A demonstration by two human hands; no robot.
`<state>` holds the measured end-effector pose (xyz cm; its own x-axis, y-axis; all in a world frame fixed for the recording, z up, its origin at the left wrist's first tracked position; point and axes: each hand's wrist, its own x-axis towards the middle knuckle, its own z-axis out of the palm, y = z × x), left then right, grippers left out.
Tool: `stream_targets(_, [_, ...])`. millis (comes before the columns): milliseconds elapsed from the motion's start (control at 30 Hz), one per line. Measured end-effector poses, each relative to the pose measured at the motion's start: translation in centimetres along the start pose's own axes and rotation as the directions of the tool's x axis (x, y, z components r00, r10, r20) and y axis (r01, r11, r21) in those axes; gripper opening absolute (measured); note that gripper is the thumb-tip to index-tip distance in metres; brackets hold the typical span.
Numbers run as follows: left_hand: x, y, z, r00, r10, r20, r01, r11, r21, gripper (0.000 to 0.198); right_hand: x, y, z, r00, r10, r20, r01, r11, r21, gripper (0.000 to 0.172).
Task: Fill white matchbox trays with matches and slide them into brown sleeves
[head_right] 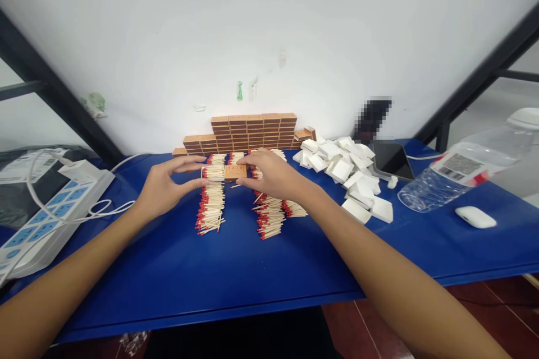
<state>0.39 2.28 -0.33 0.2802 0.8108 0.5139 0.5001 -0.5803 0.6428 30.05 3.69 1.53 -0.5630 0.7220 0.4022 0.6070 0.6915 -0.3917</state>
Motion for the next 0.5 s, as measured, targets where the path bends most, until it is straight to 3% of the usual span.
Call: stream_targets(500, [-0.2,1.2,0.5,0.999,-0.021,-0.047,0.02,1.0,-0.015,0.053,0.0,0.4,-1.4,1.0,0.024,-0.012,-0.023,0.996,0.081,0.043])
